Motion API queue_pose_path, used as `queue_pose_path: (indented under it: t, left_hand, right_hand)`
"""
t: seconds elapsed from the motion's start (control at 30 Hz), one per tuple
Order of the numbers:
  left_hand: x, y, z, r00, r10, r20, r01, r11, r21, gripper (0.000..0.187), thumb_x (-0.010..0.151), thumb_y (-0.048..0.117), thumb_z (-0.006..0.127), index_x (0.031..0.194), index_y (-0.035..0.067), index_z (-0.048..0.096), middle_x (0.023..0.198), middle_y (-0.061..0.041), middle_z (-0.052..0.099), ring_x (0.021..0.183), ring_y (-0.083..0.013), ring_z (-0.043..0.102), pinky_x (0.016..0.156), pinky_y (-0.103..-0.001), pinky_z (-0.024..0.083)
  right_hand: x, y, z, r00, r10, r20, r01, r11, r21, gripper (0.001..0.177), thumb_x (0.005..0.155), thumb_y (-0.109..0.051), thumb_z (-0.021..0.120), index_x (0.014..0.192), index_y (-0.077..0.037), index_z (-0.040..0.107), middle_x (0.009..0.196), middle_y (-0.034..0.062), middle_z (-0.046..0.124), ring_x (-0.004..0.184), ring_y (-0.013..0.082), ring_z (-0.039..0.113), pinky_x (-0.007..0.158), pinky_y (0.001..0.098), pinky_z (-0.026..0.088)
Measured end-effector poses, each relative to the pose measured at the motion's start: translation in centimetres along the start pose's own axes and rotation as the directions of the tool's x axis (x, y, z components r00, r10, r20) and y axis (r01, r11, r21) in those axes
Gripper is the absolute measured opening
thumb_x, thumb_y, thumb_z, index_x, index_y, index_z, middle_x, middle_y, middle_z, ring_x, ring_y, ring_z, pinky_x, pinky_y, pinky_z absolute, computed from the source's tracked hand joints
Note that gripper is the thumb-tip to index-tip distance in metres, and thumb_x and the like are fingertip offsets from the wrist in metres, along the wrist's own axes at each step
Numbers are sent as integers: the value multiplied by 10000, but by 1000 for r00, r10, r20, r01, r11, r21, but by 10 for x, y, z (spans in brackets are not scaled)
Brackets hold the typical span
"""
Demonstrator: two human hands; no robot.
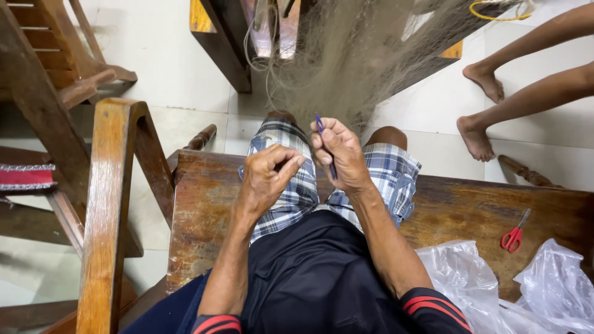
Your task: Repairing or weaving a fine-mesh fishing net using a netting needle and scissors.
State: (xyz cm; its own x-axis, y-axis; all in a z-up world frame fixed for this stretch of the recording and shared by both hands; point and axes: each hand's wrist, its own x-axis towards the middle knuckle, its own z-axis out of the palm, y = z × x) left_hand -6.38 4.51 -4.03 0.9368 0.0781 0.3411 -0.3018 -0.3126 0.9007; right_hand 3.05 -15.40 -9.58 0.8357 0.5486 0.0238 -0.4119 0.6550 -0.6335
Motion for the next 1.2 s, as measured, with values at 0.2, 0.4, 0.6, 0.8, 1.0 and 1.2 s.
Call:
queue_pose_path:
  t: [0.2,0.4,0.6,0.8,1.0,1.2]
  left_hand:
    - [-30,5,40,995,-95,6,95,992,-79,95,1150,106,828,1141,71,916,930,-147,882,801,-284,848,710,-396,653]
    - [-26,21,73,999,43,-12,-43,997,-62,116,1124,127,849,1216,145,918,925,-107,866,780,-340,842,675,-425,669]
    - [-24,18,75,989,144,-29,-141,986,94,130,1131,146,824,1226,176,909,889,-87,827,762,-334,833,661,-435,667]
    - [-21,18,73,986,167,-30,-162,978,128,125,1132,151,821,1210,191,909,861,-71,800,753,-339,821,680,-435,667]
    - [-16,17,68,991,136,-6,-134,983,124,89,1141,178,817,1181,171,897,862,-106,801,768,-368,824,666,-453,660]
    - [3,-21,19,995,56,-81,-47,993,108,90,1161,156,873,1101,96,900,812,-79,755,719,-216,725,694,-367,629]
  right_hand:
    - [-1,-13,2,931,-294,-217,169,874,-456,307,1240,-223,707,1340,67,717,962,106,729,651,60,619,528,216,515]
    - [5,-25,22,849,-448,-278,281,831,-480,304,1262,-264,671,1353,25,682,1002,94,713,749,91,659,611,225,561]
    - [6,-38,40,868,-425,-259,334,883,-330,269,1267,-248,652,1378,-3,642,1018,92,678,751,91,640,607,214,520]
    - [6,-37,40,848,-474,-239,377,855,-358,263,1288,-236,603,1392,5,616,1048,96,660,760,93,633,621,228,521]
    - [2,-42,46,847,-455,-276,368,876,-312,254,1283,-258,612,1388,-26,606,1070,84,648,773,82,636,628,212,514]
    - [-9,-50,47,941,-231,-248,202,970,-136,210,1272,-233,629,1341,-36,649,1057,56,656,756,82,691,583,216,572]
